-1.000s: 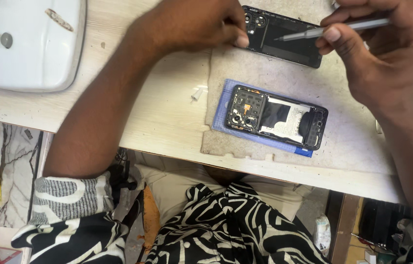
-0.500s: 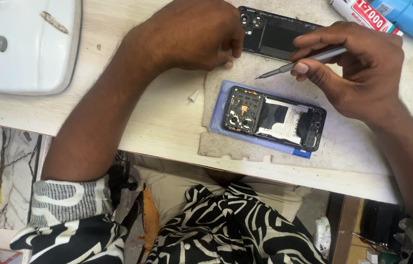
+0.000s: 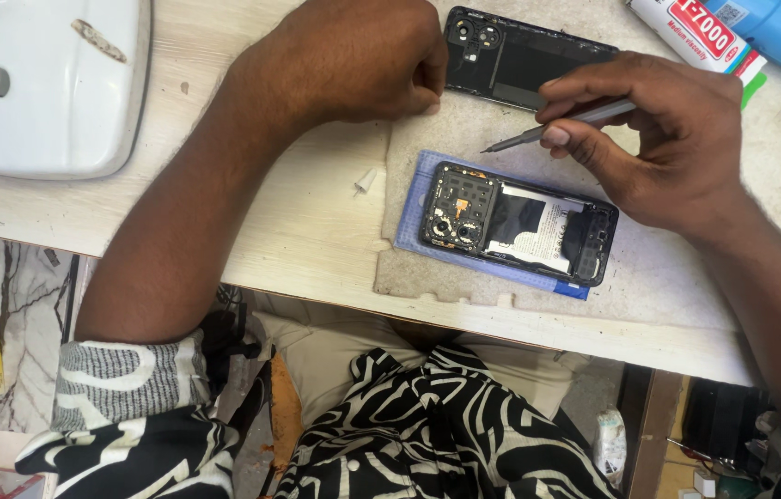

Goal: The person works on a disassembled smartphone on a repair bench, using a metal pry tool to scrape old adhesive and residue from the phone frame while holding the frame steady. They also work on a second phone back cover, and near the end they use a blue electric screwdriver on the phone assembly.

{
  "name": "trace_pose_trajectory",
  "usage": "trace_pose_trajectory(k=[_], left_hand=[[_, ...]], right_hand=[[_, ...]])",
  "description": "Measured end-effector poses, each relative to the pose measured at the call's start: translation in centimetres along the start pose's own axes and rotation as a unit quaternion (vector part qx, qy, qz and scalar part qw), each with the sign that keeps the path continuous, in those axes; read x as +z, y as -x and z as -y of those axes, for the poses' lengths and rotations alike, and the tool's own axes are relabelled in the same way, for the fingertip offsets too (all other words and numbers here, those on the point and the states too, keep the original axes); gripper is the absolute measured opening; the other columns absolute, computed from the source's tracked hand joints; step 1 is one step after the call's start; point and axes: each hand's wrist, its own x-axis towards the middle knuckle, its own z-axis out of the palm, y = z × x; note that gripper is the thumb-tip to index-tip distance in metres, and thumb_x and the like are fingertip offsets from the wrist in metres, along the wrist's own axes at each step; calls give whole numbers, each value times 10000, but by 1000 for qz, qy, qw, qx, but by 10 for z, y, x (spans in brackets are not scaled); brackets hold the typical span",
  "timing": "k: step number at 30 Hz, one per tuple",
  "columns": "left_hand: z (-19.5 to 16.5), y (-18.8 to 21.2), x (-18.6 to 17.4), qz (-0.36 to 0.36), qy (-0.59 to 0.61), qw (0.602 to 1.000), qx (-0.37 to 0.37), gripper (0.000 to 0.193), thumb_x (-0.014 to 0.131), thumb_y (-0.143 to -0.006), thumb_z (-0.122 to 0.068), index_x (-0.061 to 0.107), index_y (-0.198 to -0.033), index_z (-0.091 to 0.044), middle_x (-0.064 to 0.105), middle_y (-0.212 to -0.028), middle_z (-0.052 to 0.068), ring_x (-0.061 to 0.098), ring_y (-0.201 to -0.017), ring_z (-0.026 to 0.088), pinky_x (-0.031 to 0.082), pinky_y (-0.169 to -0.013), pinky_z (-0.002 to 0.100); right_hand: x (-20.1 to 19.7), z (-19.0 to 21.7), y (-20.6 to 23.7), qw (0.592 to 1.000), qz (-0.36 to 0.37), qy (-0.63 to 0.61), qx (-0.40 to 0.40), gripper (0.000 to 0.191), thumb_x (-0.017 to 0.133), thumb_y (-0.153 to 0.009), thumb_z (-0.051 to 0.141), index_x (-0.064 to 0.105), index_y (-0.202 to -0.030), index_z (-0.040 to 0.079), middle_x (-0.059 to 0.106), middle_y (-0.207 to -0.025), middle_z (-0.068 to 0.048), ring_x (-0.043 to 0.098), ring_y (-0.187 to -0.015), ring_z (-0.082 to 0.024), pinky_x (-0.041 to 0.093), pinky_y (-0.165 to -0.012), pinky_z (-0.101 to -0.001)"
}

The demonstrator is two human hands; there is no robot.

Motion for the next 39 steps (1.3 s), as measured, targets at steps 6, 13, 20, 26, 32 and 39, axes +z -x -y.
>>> trace_pose_trajectory(k=[6,13,20,26,32,39], left_hand=[[-1,-1,10,-64,-76,993,71,70,828,-786,-101,771,-748,-88,735,-713,125,729,-651,268,581,-609,424],[-5,-3,15,-100,-126,981,109,186,861,-709,-183,738,-707,-44,724,-712,151,730,-660,274,591,-621,418],[1,-1,-8,58,47,996,-42,88,694,-957,-173,772,-979,-136,749,-825,97,721,-687,239,565,-702,424],[15,3,-2,-62,-10,998,-16,132,746,-945,-175,799,-1046,-109,767,-870,106,729,-723,241,574,-658,428],[21,2,9,-61,-34,997,-14,115,767,-939,-174,794,-1028,-107,769,-847,111,734,-699,232,587,-638,416],[18,1,8,-68,-38,997,6,106,774,-933,-186,798,-1008,-115,767,-833,100,731,-688,222,585,-625,411]], right_hand=[[-1,2,-1,1000,-7,-7,-5,223,684,-984,-121,615,-1191,-168,686,-1053,-254,732,-952,-255,649,-845,-314],[-1,2,2,999,-27,-31,35,215,672,-945,-139,606,-1143,-191,674,-1005,-263,721,-876,-261,640,-796,-318],[18,-9,-7,986,-73,-126,84,239,648,-1064,-41,588,-1293,-75,663,-1240,-183,711,-1150,-209,631,-1056,-293],[28,-18,-15,977,-56,-170,117,229,595,-1061,-39,568,-1288,-59,672,-1266,-172,693,-1197,-204,609,-1094,-303],[27,-21,-10,983,-36,-163,73,209,594,-1079,-51,558,-1285,-58,672,-1243,-168,697,-1177,-203,612,-1089,-324],[26,-25,-7,979,-46,-178,88,197,601,-1092,-51,558,-1284,-54,676,-1244,-166,699,-1174,-191,612,-1097,-319]])
